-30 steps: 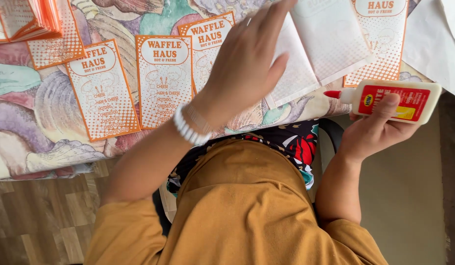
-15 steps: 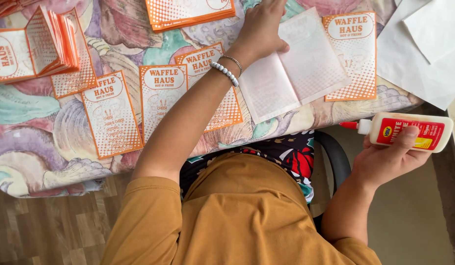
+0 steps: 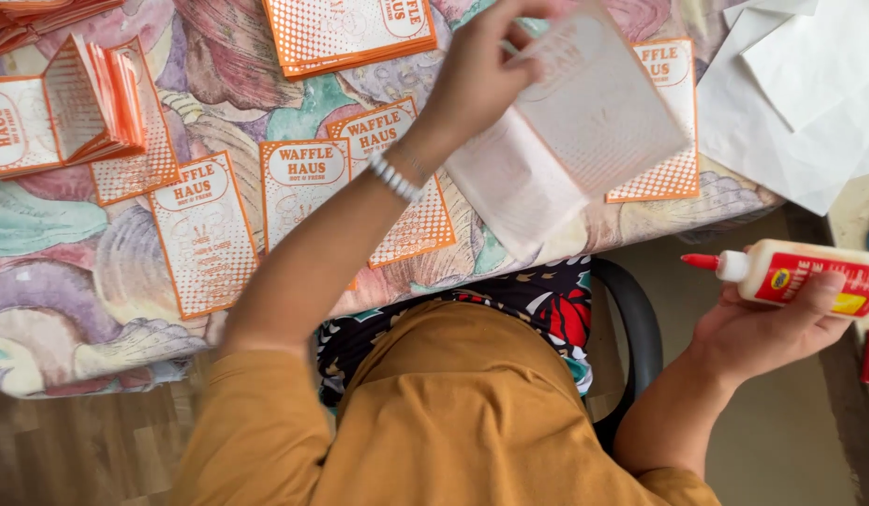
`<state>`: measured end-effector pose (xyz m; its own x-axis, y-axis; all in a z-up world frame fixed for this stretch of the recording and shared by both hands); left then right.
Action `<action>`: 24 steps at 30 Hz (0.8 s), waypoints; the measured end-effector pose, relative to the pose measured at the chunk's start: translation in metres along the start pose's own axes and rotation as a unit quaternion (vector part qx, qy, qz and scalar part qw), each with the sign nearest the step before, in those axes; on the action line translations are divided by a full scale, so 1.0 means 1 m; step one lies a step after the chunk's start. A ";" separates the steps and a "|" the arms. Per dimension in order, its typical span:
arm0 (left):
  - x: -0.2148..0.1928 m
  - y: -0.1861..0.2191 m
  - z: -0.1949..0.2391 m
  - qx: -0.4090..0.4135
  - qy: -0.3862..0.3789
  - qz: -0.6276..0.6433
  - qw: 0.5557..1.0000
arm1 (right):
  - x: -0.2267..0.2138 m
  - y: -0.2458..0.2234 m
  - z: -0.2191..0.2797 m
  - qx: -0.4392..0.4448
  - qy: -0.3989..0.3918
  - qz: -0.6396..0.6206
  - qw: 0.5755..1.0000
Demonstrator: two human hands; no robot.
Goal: Applying glue to the edges of paper sleeves and folding them to assemble bags.
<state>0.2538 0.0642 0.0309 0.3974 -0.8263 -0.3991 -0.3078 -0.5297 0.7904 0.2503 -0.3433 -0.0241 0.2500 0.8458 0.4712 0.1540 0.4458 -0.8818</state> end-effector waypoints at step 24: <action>-0.042 0.018 0.111 0.034 0.146 -0.085 0.985 | 0.081 0.032 0.056 -0.048 -0.145 0.162 0.975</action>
<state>0.1356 0.0679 0.0101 0.6772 -0.6389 -0.3650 -0.2683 -0.6762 0.6861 0.2223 -0.2444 -0.0154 0.0218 0.9911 0.1317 0.2033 0.1246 -0.9712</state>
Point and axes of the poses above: each hand's wrist, its own z-axis away from the middle knuckle, its own x-axis out of the palm, y = z × x, the point moved 4 cm from there along -z, towards the middle knuckle, and after that the axes turned 11 degrees about x, right-handed, at the moved point
